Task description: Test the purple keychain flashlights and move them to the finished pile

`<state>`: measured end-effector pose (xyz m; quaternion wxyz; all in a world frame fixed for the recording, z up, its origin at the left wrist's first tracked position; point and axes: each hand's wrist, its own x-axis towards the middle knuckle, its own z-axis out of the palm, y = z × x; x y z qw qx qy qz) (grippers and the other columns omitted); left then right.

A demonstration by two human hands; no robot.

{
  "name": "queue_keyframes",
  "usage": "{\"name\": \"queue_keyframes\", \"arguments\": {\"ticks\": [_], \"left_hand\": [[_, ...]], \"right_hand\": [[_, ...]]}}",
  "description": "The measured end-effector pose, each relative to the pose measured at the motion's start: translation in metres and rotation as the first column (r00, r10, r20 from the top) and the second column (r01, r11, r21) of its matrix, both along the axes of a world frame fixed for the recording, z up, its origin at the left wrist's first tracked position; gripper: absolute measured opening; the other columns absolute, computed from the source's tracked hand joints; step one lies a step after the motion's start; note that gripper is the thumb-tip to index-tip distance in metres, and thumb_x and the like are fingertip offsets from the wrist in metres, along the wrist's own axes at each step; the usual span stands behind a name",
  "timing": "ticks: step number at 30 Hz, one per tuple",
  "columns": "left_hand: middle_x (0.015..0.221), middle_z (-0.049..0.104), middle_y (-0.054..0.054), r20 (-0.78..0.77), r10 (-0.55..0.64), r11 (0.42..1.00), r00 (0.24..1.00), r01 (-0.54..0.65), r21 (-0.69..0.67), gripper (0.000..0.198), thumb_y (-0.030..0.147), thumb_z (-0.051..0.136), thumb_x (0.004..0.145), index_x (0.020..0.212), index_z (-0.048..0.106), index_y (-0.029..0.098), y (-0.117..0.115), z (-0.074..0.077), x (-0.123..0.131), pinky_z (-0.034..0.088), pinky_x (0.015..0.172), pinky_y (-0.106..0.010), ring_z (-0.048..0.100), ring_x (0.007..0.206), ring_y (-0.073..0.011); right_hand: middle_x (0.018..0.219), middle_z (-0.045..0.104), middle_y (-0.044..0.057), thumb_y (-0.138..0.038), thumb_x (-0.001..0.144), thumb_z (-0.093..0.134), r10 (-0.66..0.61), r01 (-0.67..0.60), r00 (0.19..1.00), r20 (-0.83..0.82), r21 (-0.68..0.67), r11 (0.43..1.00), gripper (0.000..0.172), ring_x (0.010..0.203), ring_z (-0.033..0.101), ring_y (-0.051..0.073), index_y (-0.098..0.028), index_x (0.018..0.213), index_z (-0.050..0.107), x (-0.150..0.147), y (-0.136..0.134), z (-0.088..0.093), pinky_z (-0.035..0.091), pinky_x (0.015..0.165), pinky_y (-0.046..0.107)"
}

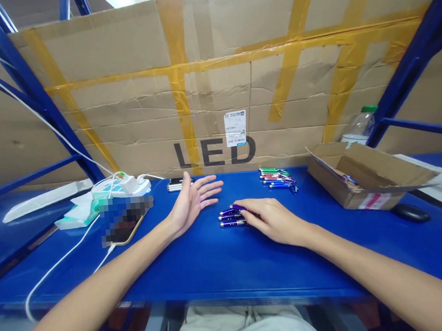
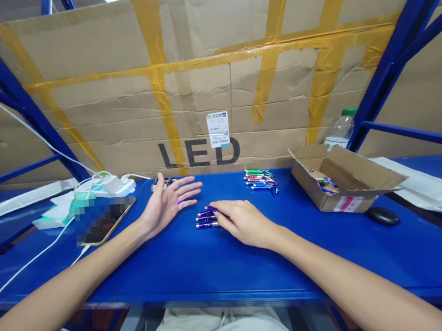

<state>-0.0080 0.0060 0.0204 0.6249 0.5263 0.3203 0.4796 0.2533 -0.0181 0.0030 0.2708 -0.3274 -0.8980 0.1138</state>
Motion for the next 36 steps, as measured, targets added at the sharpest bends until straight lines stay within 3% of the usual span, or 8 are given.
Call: {"name": "queue_keyframes", "arguments": {"ticks": [6, 12, 17, 24, 27, 31, 34, 36], "left_hand": [[0.150, 0.066, -0.021, 0.008, 0.017, 1.000, 1.000, -0.018, 0.003, 0.085, 0.085, 0.035, 0.100, 0.138, 0.068, 0.017, -0.002, 0.002, 0.001, 0.048, 0.113, -0.050, 0.056, 0.144, -0.0389], [0.149, 0.066, -0.022, 0.009, 0.021, 1.000, 1.000, -0.021, -0.002, 0.085, 0.086, 0.039, 0.099, 0.138, 0.068, 0.016, -0.003, 0.004, 0.002, 0.050, 0.110, -0.048, 0.058, 0.142, -0.0388], [0.149, 0.066, -0.021, -0.004, -0.006, 1.000, 1.000, 0.006, 0.008, 0.085, 0.086, 0.037, 0.099, 0.139, 0.068, 0.017, -0.002, 0.002, 0.000, 0.051, 0.110, -0.047, 0.059, 0.142, -0.0377], [0.150, 0.066, -0.019, -0.017, -0.024, 1.000, 1.000, 0.024, 0.006, 0.085, 0.086, 0.034, 0.100, 0.140, 0.067, 0.018, -0.003, 0.003, 0.000, 0.050, 0.110, -0.046, 0.059, 0.141, -0.0368], [0.149, 0.067, -0.019, -0.014, -0.030, 1.000, 0.999, 0.030, 0.007, 0.084, 0.086, 0.036, 0.100, 0.139, 0.068, 0.019, -0.004, 0.004, 0.001, 0.050, 0.110, -0.047, 0.059, 0.141, -0.0364], [0.142, 0.071, -0.018, -0.079, 0.014, 0.999, 0.997, -0.011, 0.039, 0.069, 0.079, 0.052, 0.099, 0.126, 0.072, 0.019, -0.004, 0.002, 0.003, 0.051, 0.107, -0.046, 0.062, 0.136, -0.0364], [0.132, 0.075, -0.016, -0.174, 0.086, 0.993, 0.981, -0.070, 0.094, 0.057, 0.072, 0.065, 0.096, 0.114, 0.074, 0.019, -0.001, -0.003, 0.004, 0.054, 0.098, -0.042, 0.068, 0.125, -0.0342], [0.129, 0.075, -0.016, -0.208, 0.113, 0.988, 0.972, -0.089, 0.122, 0.057, 0.072, 0.067, 0.094, 0.113, 0.074, 0.019, 0.001, -0.006, 0.003, 0.054, 0.093, -0.039, 0.070, 0.118, -0.0317]], "right_hand": [[0.126, 0.080, 0.011, -0.034, 0.113, 0.046, -0.015, 0.016, 0.999, 0.037, -0.021, 1.000, 0.036, 0.110, 0.078, 0.029, -0.022, 0.139, 0.068, 0.000, 0.002, -0.002, 0.058, 0.094, 0.040], [0.133, 0.078, 0.012, -0.032, 0.113, 0.046, 0.037, -0.037, 0.999, -0.015, -0.013, 0.999, 0.037, 0.118, 0.076, 0.029, -0.021, 0.139, 0.069, 0.000, 0.002, 0.000, 0.057, 0.102, 0.042], [0.129, 0.080, 0.011, -0.033, 0.112, 0.048, 0.012, -0.012, 1.000, 0.012, -0.035, 0.999, 0.037, 0.113, 0.078, 0.028, -0.021, 0.139, 0.070, 0.000, 0.001, 0.001, 0.058, 0.099, 0.040], [0.139, 0.076, 0.010, -0.034, 0.112, 0.048, 0.058, -0.058, 0.998, -0.015, -0.050, 0.997, 0.038, 0.126, 0.074, 0.029, -0.022, 0.140, 0.071, 0.001, 0.001, 0.001, 0.055, 0.108, 0.042], [0.135, 0.078, 0.010, -0.034, 0.112, 0.049, 0.028, -0.029, 1.000, -0.008, -0.055, 0.998, 0.037, 0.120, 0.076, 0.028, -0.023, 0.140, 0.070, 0.001, 0.001, 0.002, 0.056, 0.103, 0.040], [0.116, 0.082, 0.008, -0.036, 0.110, 0.054, -0.006, 0.006, 1.000, 0.010, -0.088, 0.996, 0.032, 0.095, 0.078, 0.024, -0.022, 0.135, 0.068, 0.000, -0.001, 0.006, 0.054, 0.082, 0.033], [0.095, 0.080, 0.004, -0.037, 0.107, 0.061, 0.053, -0.048, 0.998, 0.046, -0.107, 0.993, 0.020, 0.080, 0.073, 0.021, -0.022, 0.114, 0.073, -0.001, -0.003, 0.008, 0.047, 0.072, 0.029], [0.091, 0.078, 0.003, -0.034, 0.104, 0.067, 0.126, -0.117, 0.989, 0.073, -0.110, 0.987, 0.015, 0.080, 0.069, 0.020, -0.022, 0.101, 0.074, -0.002, -0.004, 0.009, 0.045, 0.073, 0.029]]}}
